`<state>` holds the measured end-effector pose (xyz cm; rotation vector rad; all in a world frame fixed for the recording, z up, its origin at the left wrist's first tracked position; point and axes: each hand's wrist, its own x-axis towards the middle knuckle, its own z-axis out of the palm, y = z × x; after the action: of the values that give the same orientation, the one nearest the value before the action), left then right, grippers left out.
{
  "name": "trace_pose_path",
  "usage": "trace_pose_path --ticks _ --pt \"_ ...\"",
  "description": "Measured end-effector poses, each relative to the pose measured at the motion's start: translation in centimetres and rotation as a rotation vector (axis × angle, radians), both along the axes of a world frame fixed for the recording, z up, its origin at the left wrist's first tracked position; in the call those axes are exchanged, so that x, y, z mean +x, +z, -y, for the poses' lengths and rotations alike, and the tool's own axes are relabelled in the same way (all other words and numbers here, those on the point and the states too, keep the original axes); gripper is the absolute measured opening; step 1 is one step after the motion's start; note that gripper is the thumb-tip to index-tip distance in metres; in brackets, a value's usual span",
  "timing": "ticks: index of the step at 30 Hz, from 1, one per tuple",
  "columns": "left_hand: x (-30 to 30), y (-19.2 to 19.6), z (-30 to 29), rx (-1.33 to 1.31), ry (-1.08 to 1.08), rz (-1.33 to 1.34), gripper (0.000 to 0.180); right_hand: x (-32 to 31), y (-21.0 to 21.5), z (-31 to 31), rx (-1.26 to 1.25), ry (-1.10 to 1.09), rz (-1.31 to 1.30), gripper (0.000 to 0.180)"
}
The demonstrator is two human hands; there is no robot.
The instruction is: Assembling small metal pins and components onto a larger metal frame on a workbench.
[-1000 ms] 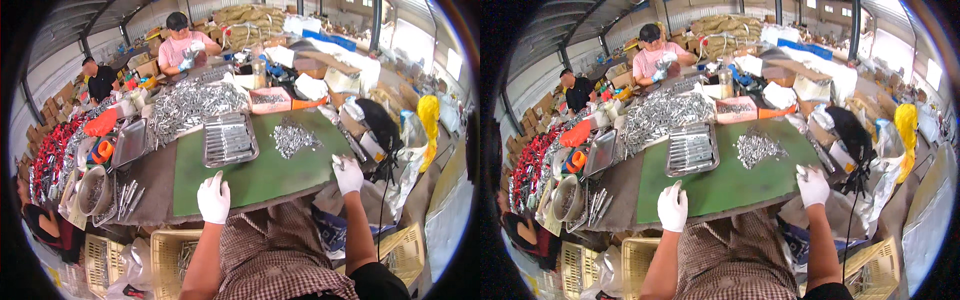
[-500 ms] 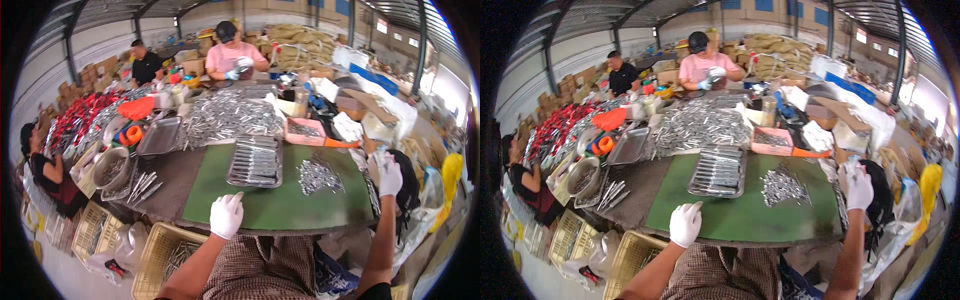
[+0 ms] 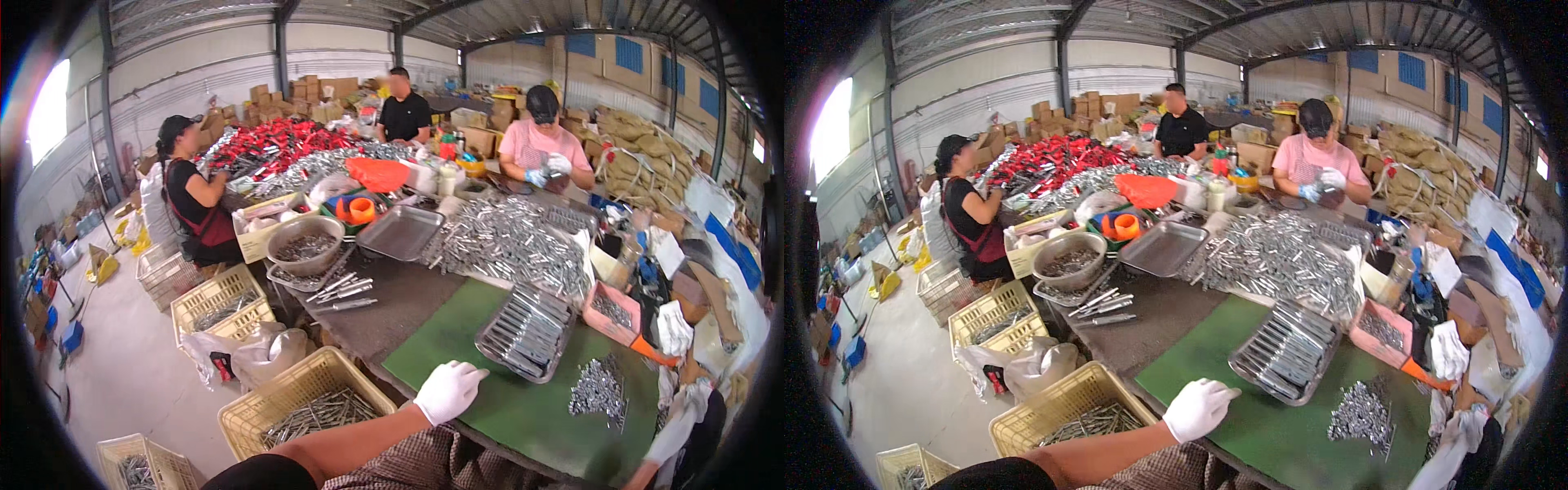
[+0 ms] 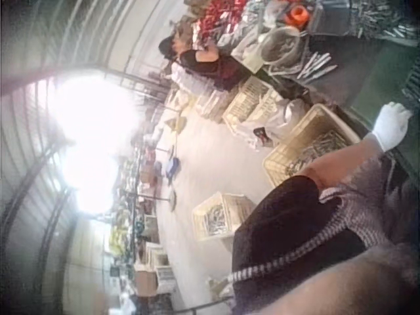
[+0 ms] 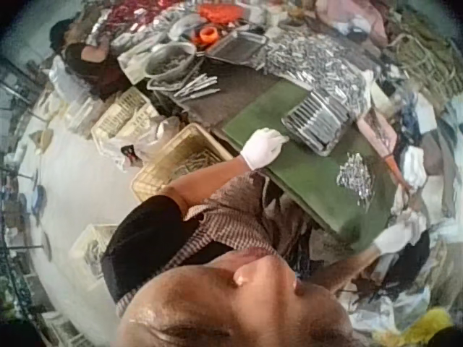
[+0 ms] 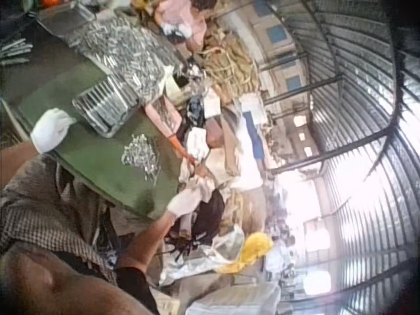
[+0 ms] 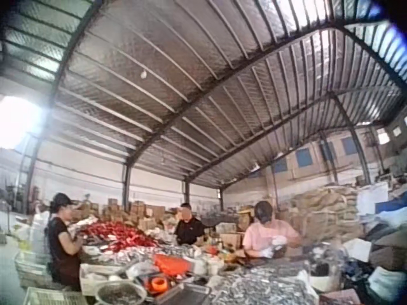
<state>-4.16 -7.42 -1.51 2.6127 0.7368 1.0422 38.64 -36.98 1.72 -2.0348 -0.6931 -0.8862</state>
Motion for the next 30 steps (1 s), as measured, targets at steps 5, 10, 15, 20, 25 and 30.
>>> trace_pose_path --ticks 5,10,15,20,25,30 --pt "0.0 0.1 -0.3 -0.038 0.019 -0.070 0.040 -18.6 -2.8 -5.4 -0.113 0.227 -0.255 0.021" --pt "0.3 0.2 -0.4 -0.061 -0.034 -0.051 0.042 -20.9 -2.4 -6.0 -0.443 0.093 -0.290 0.030" --pt "0.1 -0.3 -0.5 -0.028 -0.048 -0.001 0.040 -20.9 -2.7 -6.0 -0.451 0.098 -0.248 0.030" --pt "-0.3 0.1 0.1 -0.047 -0.067 0.058 0.032 -20.7 -3.3 -5.5 -0.453 0.087 -0.251 0.031" --pt "-0.1 0.7 0.3 -0.065 -0.096 0.048 0.026 -20.8 -3.2 -5.1 -0.450 0.065 -0.258 0.032" --pt "-0.8 1.7 0.0 -0.025 -0.153 0.043 0.033 -20.7 -3.4 -6.3 -0.292 0.102 -0.298 0.022"
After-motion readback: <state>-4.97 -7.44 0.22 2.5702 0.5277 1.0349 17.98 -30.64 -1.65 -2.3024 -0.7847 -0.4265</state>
